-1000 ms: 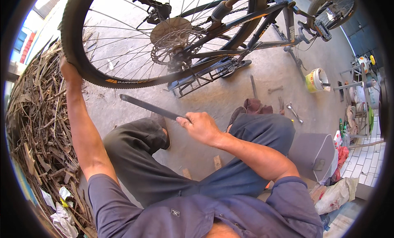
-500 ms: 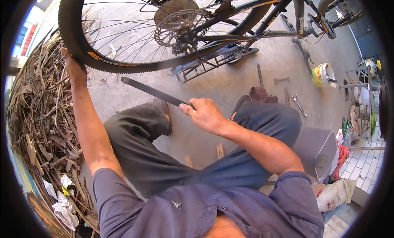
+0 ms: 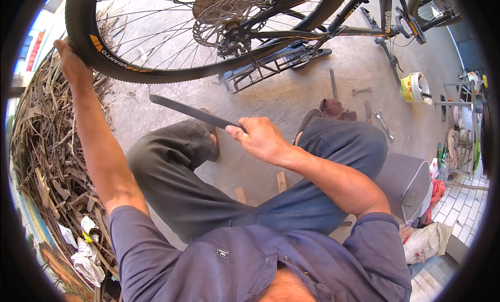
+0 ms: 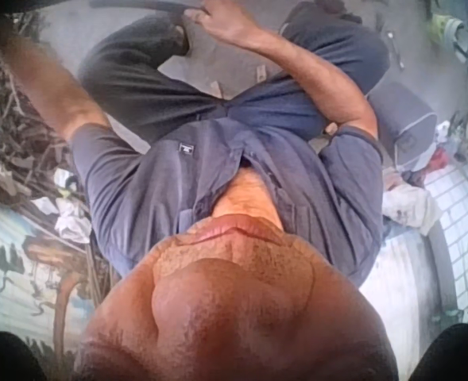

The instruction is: The person uses a tire lever to pry the tire off the rim of a bicycle wheel. They then use a wrench to adjust the pedal on the bicycle crank.

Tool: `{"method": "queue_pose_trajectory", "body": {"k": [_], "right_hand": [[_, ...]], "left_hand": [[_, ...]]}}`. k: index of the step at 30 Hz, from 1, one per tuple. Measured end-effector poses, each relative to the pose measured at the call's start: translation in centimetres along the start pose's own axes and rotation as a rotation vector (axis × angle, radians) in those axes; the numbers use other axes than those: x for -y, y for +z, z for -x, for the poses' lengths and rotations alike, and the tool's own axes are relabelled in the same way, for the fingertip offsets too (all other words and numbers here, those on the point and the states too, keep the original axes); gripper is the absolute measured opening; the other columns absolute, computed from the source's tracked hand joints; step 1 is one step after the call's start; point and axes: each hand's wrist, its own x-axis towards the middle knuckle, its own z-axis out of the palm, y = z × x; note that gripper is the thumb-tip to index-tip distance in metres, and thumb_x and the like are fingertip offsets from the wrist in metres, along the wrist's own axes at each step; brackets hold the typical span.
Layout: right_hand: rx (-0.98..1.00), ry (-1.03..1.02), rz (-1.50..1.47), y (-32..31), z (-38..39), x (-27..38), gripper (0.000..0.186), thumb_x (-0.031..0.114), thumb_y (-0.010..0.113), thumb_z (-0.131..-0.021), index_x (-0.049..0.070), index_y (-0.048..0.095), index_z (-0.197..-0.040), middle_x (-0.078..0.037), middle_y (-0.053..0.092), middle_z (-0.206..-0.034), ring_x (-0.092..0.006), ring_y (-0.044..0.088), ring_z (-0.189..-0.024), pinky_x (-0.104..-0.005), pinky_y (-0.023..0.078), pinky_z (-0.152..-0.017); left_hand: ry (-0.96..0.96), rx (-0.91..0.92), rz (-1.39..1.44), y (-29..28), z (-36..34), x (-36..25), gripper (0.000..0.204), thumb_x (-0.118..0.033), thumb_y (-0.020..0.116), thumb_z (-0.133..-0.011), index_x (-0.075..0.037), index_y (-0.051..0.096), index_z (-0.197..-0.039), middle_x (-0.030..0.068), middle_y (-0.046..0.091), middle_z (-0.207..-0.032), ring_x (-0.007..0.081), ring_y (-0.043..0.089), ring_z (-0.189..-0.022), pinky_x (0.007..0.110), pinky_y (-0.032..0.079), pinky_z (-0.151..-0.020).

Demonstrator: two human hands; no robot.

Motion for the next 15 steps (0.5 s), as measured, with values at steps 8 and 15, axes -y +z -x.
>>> {"method": "queue_pose_trajectory", "body": {"k": [8, 15], "right_hand": [[0.000, -0.039, 0.026, 0.4, 0.2, -0.7, 0.045, 0.041, 0.054, -0.090, -0.001, 0.063, -0.076, -0.022, 0.061, -0.068, -0.0401, 0.060, -0.070, -0.0488, 0.045, -0.066], [0.022, -0.034, 0.014, 0.6, 0.4, -0.5, 0.041, 0.037, 0.055, -0.092, -0.001, 0.061, -0.078, -0.020, 0.058, -0.064, -0.0372, 0.058, -0.063, -0.0460, 0.044, -0.061]], "left_hand": [[0.090, -0.021, 0.215, -3.0, -3.0, 9.3, 0.039, -0.025, 0.033, -0.098, -0.006, 0.051, -0.127, 0.0091, 0.061, -0.111, 0.0212, 0.060, -0.098, 0.037, 0.048, -0.091], [0.091, -0.071, -0.121, -1.2, -2.6, 2.5, 0.051, -0.037, 0.026, -0.101, 0.001, 0.054, -0.120, 0.0098, 0.062, -0.111, 0.0212, 0.061, -0.096, 0.031, 0.049, -0.088]]}}
